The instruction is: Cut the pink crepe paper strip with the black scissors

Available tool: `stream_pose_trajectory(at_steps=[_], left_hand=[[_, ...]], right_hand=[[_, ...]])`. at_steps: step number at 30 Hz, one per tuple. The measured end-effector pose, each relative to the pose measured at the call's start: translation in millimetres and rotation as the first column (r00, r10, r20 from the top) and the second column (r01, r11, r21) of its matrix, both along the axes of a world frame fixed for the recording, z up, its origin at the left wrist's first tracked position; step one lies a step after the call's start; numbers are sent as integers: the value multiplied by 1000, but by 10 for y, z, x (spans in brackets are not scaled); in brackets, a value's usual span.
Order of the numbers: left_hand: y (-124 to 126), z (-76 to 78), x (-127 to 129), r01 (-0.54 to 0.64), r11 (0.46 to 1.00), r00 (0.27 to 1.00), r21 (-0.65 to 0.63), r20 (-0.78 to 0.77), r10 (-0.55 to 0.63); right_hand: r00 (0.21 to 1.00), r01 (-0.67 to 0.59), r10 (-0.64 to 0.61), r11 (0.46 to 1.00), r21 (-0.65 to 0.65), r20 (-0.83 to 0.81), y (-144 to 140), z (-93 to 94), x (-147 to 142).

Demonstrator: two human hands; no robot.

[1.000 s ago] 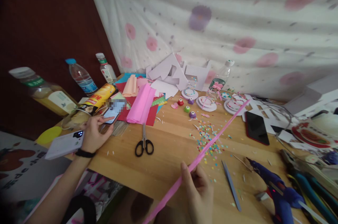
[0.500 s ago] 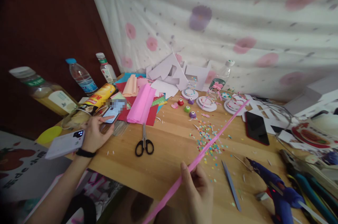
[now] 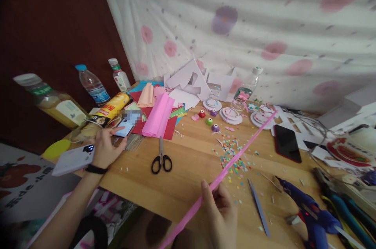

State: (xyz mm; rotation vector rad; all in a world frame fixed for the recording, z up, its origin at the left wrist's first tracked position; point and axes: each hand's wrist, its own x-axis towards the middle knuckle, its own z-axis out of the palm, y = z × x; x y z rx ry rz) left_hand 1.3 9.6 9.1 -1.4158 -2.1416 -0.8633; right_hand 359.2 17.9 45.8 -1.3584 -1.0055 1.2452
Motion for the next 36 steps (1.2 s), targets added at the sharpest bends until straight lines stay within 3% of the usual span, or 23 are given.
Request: stream_pose_trajectory(at_steps=[8,13,20,30,36], left_hand=[[-4,-1,-5,-3,1000,1000,-29,-23,3],[1,-1,3,-5,999,1000,-52,7,6],[8,7,13,26,999,998,20,50,-27],[53,-12,-12,32,995,999,-92,24,-30],[48,-6,-18,47,994,997,-101,59,-41]], right_hand=[[999,18,-20,999,-36,-39,14,58,-34],[1000,-19,19,999,-29,-17,19,1,9],[1000,8,-8,1000,-7,3,4,-36,16],[998,66,-68,995,-76,-16,13,146,-34],[998,56,-56,998,-32,-5,1,115,-42]])
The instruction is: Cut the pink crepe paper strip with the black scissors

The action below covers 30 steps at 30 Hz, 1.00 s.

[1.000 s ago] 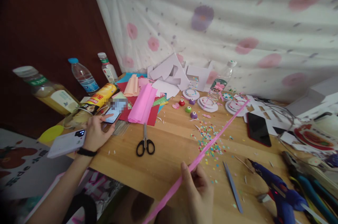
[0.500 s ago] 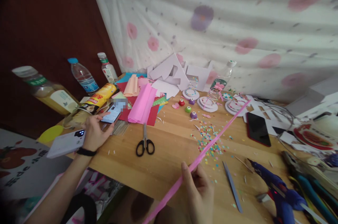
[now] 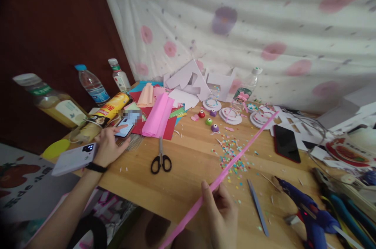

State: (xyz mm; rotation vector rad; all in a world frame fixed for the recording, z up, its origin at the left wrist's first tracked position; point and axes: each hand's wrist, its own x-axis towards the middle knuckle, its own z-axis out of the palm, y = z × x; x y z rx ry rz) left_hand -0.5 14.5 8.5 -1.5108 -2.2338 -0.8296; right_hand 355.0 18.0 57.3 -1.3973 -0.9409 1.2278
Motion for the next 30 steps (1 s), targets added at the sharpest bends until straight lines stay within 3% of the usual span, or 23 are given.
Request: stream_pose_trajectory(at_steps=[4,8,18,25,30], left_hand=[[9,-15,-44,-80,994,995,80,65,74],[24,-14,-54,-176,983,979,61,117,168],[18,-8,-18,-139,990,985,27,105,136],[8,-16,-36,-154,981,981,121,137,137],[11,-11,-21,-169,979,979,115,139,152]], right_hand=[[999,-28,28,999,22,22,-4,-85,49],[998,-60,60,998,0,14,7,-140,94],[997,-72,72,997,3,3,22,-191,114],[999,-35,35,999,29,11,-16,-139,60],[1000,-7,6,999,38,9,-62,-106,6]])
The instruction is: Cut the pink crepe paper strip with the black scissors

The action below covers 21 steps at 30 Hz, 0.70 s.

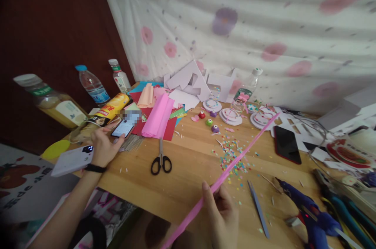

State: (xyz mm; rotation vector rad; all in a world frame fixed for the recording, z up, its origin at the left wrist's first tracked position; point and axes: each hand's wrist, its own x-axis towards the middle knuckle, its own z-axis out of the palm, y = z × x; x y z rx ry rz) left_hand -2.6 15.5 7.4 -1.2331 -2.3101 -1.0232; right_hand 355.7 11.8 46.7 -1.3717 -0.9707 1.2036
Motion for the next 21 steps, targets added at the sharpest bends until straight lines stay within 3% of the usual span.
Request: stream_pose_trajectory(at_steps=[9,16,21], left_hand=[[16,14,1,11,996,1000,-94,8,-10],[37,-4,-15,-20,996,1000,-84,11,21],[41,-24,-36,-24,996,1000,-85,18,25]], right_hand=[[998,-51,51,999,-6,-22,48,-86,61],[998,16,-18,999,-38,-61,-9,27,-38],[999,-15,14,1000,-27,-34,7,26,-39]])
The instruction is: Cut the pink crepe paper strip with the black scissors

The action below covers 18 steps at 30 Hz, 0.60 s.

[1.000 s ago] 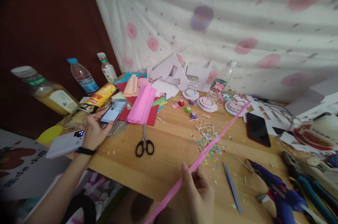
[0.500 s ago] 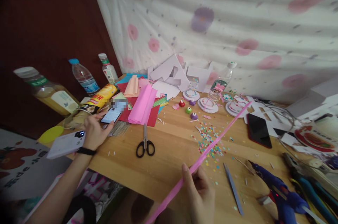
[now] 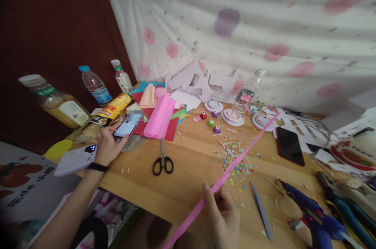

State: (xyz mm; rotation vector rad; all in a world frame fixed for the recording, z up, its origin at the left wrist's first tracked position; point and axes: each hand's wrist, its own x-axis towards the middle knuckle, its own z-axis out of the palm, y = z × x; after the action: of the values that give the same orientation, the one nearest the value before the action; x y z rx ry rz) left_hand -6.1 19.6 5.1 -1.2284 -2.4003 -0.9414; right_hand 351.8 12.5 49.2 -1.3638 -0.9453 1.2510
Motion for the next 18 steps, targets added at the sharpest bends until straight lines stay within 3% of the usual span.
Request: stream_pose_trajectory(at_steps=[10,18], left_hand=[[-7,34,26,37,999,999,10,12,-37],[2,41,62,-9,1000,1000,6,19,9]], right_hand=[[1000,19,-19,1000,23,13,20,-80,9],[1000,0,0,1000,22,8,20,-102,41]])
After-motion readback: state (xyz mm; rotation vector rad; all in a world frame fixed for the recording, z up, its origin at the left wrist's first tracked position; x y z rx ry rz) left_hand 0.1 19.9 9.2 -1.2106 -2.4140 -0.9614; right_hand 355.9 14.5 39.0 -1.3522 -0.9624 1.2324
